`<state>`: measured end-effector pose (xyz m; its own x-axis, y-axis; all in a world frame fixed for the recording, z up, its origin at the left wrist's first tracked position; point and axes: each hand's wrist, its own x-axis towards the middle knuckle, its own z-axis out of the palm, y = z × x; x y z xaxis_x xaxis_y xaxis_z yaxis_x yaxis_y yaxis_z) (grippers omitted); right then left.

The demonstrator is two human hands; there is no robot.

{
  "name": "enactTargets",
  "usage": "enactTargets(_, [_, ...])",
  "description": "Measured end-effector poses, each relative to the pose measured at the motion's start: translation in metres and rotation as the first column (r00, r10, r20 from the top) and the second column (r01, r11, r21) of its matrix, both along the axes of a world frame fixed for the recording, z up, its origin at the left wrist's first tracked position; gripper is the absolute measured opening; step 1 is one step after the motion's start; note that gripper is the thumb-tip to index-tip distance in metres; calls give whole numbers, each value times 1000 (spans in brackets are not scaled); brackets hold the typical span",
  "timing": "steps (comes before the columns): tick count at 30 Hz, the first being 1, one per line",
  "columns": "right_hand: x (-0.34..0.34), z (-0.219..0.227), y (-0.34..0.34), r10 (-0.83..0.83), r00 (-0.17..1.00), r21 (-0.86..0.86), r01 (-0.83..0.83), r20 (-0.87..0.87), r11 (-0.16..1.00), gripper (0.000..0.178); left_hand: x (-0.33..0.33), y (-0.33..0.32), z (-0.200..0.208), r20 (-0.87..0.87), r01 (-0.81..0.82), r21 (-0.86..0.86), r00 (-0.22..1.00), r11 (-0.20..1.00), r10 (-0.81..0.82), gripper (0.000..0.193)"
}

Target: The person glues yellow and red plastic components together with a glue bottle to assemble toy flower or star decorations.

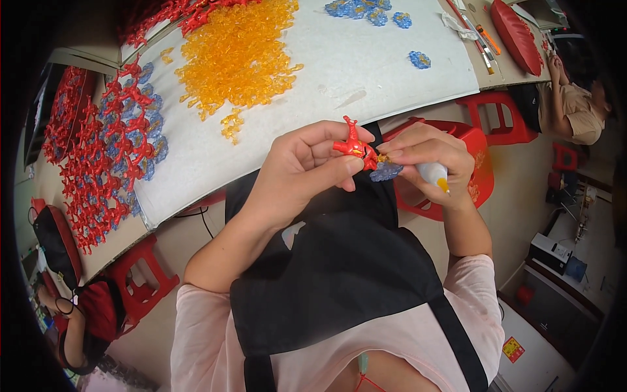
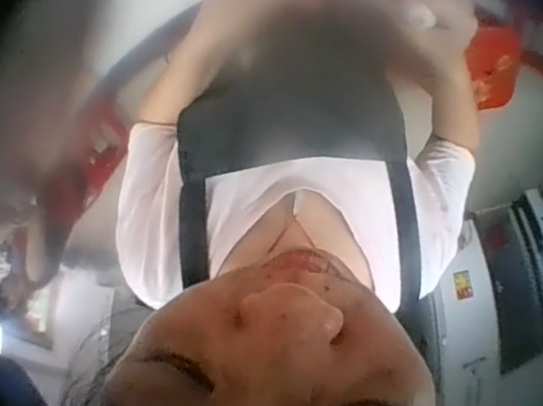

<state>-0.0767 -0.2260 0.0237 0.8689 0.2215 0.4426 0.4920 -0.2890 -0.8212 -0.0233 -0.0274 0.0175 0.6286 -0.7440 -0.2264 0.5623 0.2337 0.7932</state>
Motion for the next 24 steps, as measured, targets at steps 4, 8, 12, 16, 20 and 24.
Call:
enactTargets(4, [4,4,-2,54,998,-64,-51,42,997,18,4,2,-3,-55,69,10,996,998,-69,26])
enactTargets(8, [5,6,-4,121,990,-128,-112,65,985,13,4,1,-5,-101,99,4,990,995,-98,27])
enactTargets(12, [6,6,-6,142,989,-165,-136,28,977,15,6,1,-8,-98,128,35,987,991,-124,27])
enactTargets(16, [6,7,-7,162,987,-192,-158,6,969,15,7,-1,-7,-91,140,50,987,989,-135,27])
enactTargets(20, [5,12,-5,164,986,-201,-166,-24,966,15,9,-1,-10,-128,201,73,973,977,-190,28])
enactTargets(24, [3,12,-7,180,983,-216,-186,-46,959,15,10,-4,-11,-148,259,93,958,961,-244,29])
